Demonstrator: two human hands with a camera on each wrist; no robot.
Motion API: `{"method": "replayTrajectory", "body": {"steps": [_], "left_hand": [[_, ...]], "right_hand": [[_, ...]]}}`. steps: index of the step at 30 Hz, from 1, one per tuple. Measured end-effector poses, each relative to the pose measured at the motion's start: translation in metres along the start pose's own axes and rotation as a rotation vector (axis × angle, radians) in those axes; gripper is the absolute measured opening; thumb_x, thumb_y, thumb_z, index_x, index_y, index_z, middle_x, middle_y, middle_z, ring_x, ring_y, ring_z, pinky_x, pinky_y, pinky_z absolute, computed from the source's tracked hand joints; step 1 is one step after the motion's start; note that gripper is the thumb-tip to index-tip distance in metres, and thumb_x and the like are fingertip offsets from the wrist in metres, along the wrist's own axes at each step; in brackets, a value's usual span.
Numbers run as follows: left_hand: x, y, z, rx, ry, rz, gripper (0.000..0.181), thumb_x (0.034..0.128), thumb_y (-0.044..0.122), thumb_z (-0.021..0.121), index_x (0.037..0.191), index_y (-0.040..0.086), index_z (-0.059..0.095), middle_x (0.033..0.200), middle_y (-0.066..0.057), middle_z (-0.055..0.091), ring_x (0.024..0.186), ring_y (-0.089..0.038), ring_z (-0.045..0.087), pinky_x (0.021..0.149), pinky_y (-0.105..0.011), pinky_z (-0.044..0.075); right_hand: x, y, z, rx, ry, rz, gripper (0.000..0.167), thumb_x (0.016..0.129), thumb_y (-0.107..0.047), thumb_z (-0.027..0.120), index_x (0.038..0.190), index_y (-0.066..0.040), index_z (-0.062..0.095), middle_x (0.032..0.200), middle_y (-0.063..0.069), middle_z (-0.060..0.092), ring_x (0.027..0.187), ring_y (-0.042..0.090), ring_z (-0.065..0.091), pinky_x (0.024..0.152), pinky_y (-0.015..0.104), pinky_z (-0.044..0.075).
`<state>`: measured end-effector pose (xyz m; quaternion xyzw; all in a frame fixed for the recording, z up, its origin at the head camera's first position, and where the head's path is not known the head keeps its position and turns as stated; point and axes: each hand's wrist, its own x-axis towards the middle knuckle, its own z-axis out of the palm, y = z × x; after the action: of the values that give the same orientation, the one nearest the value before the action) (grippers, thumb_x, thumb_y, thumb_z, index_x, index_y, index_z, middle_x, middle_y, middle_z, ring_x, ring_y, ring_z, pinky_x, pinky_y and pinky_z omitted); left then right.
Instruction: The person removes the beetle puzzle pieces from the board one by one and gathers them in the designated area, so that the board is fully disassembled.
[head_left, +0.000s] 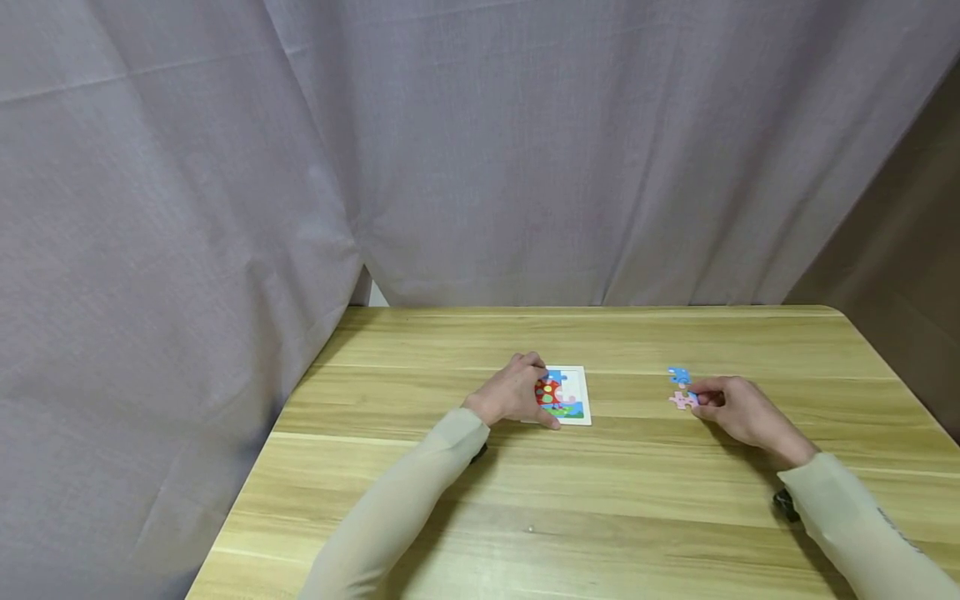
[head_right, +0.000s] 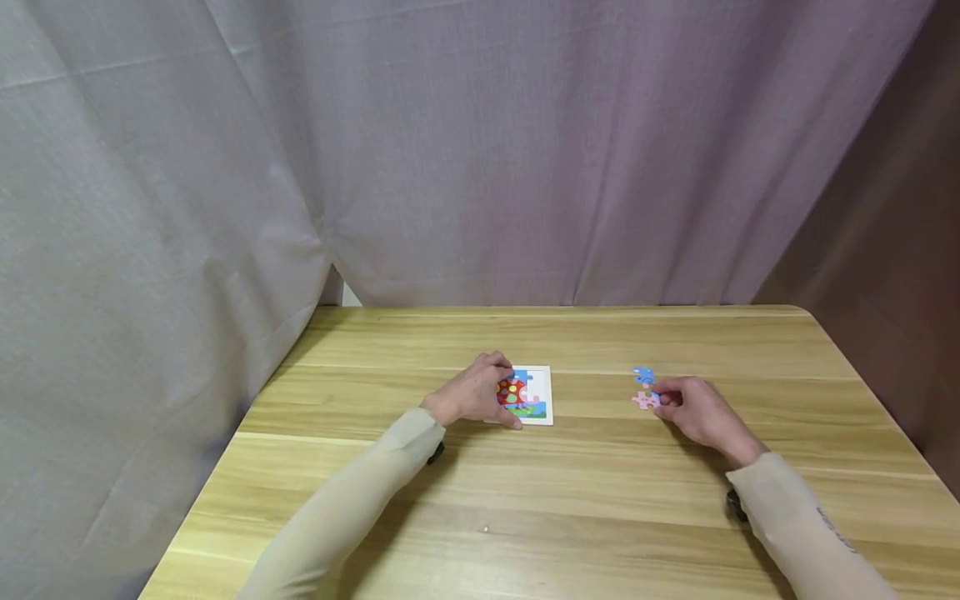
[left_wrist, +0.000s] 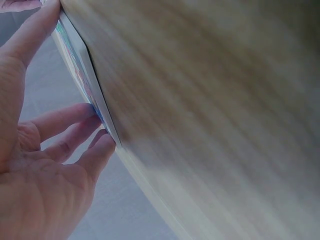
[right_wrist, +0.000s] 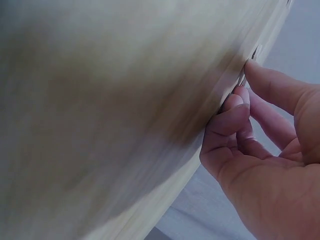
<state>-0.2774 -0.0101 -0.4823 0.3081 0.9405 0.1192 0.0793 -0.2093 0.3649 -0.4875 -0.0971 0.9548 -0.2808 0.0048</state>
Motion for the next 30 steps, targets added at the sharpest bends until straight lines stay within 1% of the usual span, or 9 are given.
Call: {"method": "replayTrajectory", "body": {"steps": [8,16,20,25,28,30], "left_hand": [[0.0,0.0,0.001,-0.01,0.005,-0.001,0.081,0.0821,0.056,0.094,0.144,0.009,0.07,0.157,-0.002,0.055,0.141,-0.02,0.051,0.114,-0.028,0.053],[0.0,0.001,0.0,-0.007,0.001,-0.011,0.082,0.0818,0.057,0.094,0.145,0.009,0.07,0.158,-0.002,0.054,0.143,-0.02,0.051,0.114,-0.029,0.053],[0.0,0.001,-0.001,-0.011,-0.002,-0.009,0.082,0.0819,0.057,0.094,0.144,0.009,0.07,0.157,-0.002,0.055,0.141,-0.02,0.051,0.113,-0.029,0.054],[0.0,0.001,-0.002,-0.003,0.008,0.004,0.081,0.0805,0.056,0.095,0.141,0.008,0.072,0.155,-0.003,0.056,0.14,-0.022,0.053,0.112,-0.027,0.054],[0.0,0.001,-0.002,-0.003,0.014,0.011,0.079,0.08,0.055,0.096,0.14,0.008,0.073,0.155,-0.004,0.057,0.139,-0.022,0.054,0.113,-0.027,0.054],[0.0,0.001,-0.002,-0.003,0.013,0.011,0.079,0.0805,0.054,0.096,0.14,0.008,0.073,0.155,-0.004,0.057,0.139,-0.022,0.054,0.113,-0.027,0.054]], "right_hand": [[0.001,0.0,-0.001,0.011,-0.02,0.033,0.033,0.098,-0.002,0.074,0.126,0.015,0.071,0.096,0.009,0.073,0.081,0.001,0.054,0.068,0.019,0.047],[0.0,0.0,-0.003,0.012,-0.033,0.06,0.036,0.1,-0.006,0.075,0.129,0.015,0.069,0.098,0.009,0.072,0.083,0.003,0.055,0.069,0.019,0.046],[-0.002,-0.004,-0.004,0.013,-0.009,0.076,0.04,0.099,-0.01,0.078,0.129,0.015,0.069,0.099,0.008,0.072,0.082,0.002,0.055,0.068,0.019,0.045],[-0.001,-0.017,-0.003,-0.021,0.053,0.041,0.038,0.097,-0.017,0.083,0.122,0.01,0.074,0.093,0.004,0.072,0.079,0.001,0.053,0.068,0.019,0.044],[0.002,-0.027,0.0,-0.008,0.06,0.015,0.035,0.097,-0.018,0.083,0.119,0.008,0.075,0.092,0.003,0.073,0.078,-0.002,0.054,0.069,0.019,0.046],[0.004,-0.034,0.004,0.011,0.05,0.004,0.036,0.097,-0.017,0.083,0.12,0.009,0.075,0.094,0.005,0.074,0.079,-0.003,0.055,0.069,0.018,0.047]]}}
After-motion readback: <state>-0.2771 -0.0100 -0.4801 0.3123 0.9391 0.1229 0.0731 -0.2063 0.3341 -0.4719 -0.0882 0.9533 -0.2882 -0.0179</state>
